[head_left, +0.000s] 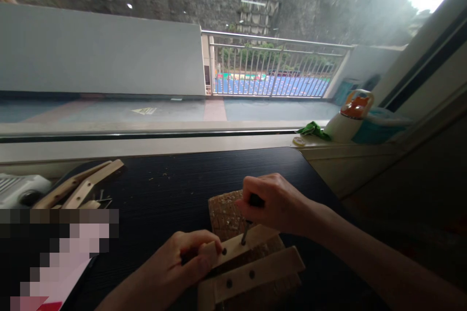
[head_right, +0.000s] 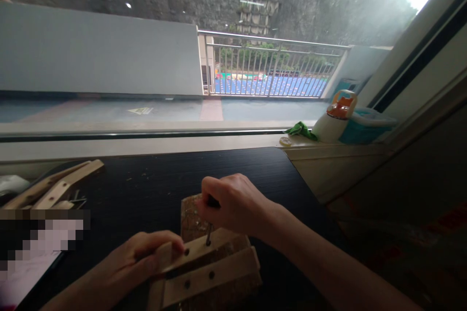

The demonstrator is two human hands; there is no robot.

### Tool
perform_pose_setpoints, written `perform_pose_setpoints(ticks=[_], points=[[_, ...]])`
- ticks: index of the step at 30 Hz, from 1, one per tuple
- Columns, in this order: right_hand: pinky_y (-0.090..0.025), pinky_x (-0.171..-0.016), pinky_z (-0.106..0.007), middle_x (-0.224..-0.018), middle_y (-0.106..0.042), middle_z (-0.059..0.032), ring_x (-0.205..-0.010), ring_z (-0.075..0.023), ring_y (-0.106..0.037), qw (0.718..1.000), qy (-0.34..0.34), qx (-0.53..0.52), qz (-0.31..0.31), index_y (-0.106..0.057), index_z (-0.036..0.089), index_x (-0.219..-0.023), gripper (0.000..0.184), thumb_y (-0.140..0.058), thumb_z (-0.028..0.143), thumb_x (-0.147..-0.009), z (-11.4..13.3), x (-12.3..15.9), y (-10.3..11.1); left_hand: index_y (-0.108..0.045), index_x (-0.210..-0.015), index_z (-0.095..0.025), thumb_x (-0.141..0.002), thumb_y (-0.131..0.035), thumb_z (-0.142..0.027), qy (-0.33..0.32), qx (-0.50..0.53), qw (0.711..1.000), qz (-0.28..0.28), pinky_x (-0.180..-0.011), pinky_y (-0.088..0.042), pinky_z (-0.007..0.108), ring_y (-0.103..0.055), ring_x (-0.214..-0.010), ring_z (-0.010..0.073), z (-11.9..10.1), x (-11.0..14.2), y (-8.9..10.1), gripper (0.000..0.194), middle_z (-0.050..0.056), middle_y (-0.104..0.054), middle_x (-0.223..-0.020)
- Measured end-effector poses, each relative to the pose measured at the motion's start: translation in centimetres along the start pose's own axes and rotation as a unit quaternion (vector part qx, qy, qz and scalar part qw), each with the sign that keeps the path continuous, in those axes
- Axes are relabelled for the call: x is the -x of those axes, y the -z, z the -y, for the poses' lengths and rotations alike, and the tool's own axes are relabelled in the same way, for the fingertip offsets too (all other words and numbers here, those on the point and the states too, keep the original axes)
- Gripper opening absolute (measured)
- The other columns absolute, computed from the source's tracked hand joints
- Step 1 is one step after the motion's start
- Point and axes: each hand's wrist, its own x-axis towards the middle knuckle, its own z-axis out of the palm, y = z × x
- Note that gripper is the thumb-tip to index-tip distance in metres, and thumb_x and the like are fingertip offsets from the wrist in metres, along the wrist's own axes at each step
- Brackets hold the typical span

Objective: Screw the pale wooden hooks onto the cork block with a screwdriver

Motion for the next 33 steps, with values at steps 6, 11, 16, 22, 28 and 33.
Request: perform_pose_setpoints(ticks=[6,11,16,22,28,33], points=[[-0.022,-0.048,-0.020,-0.052,-0.050,0.0067,-0.046,-0.0044,-0.036,1.000,-0.006,0.007,0.011,-0.054,0.017,-0.066,0.007,-0.057,0.018,-0.072,0.2,-0.5,-0.1,-0.069,-0.086,-0.019,-0.090,-0.045,-0.038,-0.075,-0.171,0.977,-0.101,-0.078,-0.043,0.025,-0.056,-0.085,0.0179,-1.7,-1.7,2.0,0.031,0.002,-0.063,-0.085],[-0.019,-0.046,-0.020,-0.046,-0.042,0.0082,-0.044,-0.0048,-0.029,0.998,-0.053,0.030,-0.011,-0.053,0.018,-0.064,0.013,-0.060,0.024,-0.073,0.2,-0.2,-0.2,-0.071,-0.083,-0.022,-0.073,-0.069,-0.020,-0.172,-0.205,0.963,0.041,-0.108,-0.025,0.029,-0.041,-0.121,0.0207,-2.7,-5.3,2.1,0.010,0.001,-0.062,-0.106],[-0.019,-0.046,-0.021,-0.046,-0.042,0.0079,-0.043,-0.0049,-0.029,0.997,-0.071,0.041,-0.012,-0.053,0.018,-0.065,0.015,-0.060,0.027,-0.075,0.1,-0.2,-0.2,-0.068,-0.090,-0.024,-0.066,-0.076,-0.031,-0.121,-0.250,0.957,0.084,-0.112,-0.018,0.043,-0.028,-0.131,0.0297,-2.8,-6.6,1.6,0.026,0.002,-0.050,-0.122],[-0.022,-0.044,-0.019,-0.047,-0.043,0.0073,-0.044,-0.0054,-0.033,0.995,-0.093,-0.025,-0.004,-0.048,0.018,-0.062,0.018,-0.057,0.027,-0.076,-1.1,-0.4,-0.7,-0.067,-0.092,-0.026,-0.071,-0.073,-0.033,-0.117,-0.256,0.955,0.098,-0.111,-0.019,0.043,-0.024,-0.133,0.0300,-2.4,-6.7,1.7,0.024,0.002,-0.045,-0.126],[-0.024,-0.043,-0.019,-0.048,-0.044,0.0070,-0.044,-0.0057,-0.034,0.990,-0.108,-0.090,-0.011,-0.046,0.018,-0.062,0.019,-0.055,0.025,-0.077,-2.1,-0.4,-1.4,-0.067,-0.090,-0.025,-0.070,-0.073,-0.033,-0.127,-0.254,0.954,0.100,-0.111,-0.019,0.042,-0.029,-0.129,0.0284,-2.3,-6.9,1.7,0.022,0.002,-0.046,-0.122],[-0.023,-0.044,-0.019,-0.049,-0.042,0.0074,-0.045,-0.0051,-0.032,0.994,-0.075,-0.073,-0.010,-0.044,0.018,-0.065,0.019,-0.053,0.024,-0.081,-0.7,0.2,-0.9,-0.066,-0.092,-0.025,-0.071,-0.071,-0.037,-0.111,-0.247,0.956,0.109,-0.112,-0.017,0.044,-0.023,-0.132,0.0318,-2.2,-7.1,1.8,0.025,0.002,-0.044,-0.128]])
